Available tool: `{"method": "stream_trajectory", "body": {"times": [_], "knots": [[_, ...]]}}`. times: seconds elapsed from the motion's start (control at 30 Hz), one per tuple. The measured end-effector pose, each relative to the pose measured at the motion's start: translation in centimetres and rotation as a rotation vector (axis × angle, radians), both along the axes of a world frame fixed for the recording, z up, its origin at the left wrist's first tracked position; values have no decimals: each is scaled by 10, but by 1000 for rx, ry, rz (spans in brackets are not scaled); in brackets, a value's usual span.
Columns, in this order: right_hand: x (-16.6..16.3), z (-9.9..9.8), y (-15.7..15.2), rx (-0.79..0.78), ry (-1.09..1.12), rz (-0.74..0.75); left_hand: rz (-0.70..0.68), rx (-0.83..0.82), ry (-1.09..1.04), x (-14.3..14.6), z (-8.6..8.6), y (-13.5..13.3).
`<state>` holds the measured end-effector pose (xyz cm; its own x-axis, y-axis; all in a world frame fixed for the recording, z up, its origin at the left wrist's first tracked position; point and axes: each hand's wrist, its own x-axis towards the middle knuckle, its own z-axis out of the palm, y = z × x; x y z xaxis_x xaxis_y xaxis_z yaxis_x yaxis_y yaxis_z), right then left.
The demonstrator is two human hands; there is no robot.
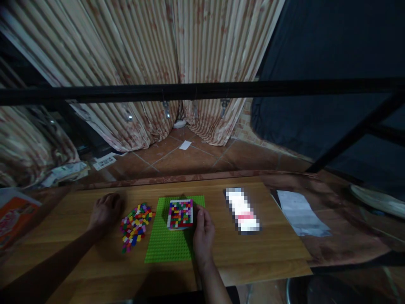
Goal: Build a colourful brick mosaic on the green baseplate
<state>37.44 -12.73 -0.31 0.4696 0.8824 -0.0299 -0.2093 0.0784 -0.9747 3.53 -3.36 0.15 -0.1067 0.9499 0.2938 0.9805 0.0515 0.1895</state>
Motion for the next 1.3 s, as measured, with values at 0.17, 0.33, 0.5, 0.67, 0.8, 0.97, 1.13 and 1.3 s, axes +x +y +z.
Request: {"method": "stream_trajectory", "body": {"times": [0.17,0.33,0.5,0.67,0.8,0.97,1.13,1.3], "knots": [[-1,1,-1,-4,11,1,-28,-28,34,-3,-1,2],[-1,-1,-4,-52,-4,-38,9,-34,36,0,2,1],[-1,-7,-7,-64,-15,-34,72,-39,-4,4,2,0],[-1,-11,-9,-142,-28,-15,46,-16,-17,5,0,-1],[-1,-11,-7,-94,-10,-45,38,-1,-8,4,0,-1],[1,-7,-5,-97,1,-33,7,9,-13,2,-2,0],[0,-4,-5,-46,-36,-69,3,31,-22,2,-5,0],[1,-5,-5,-17,-86,-115,-16,80,-70,3,-8,-1]]}}
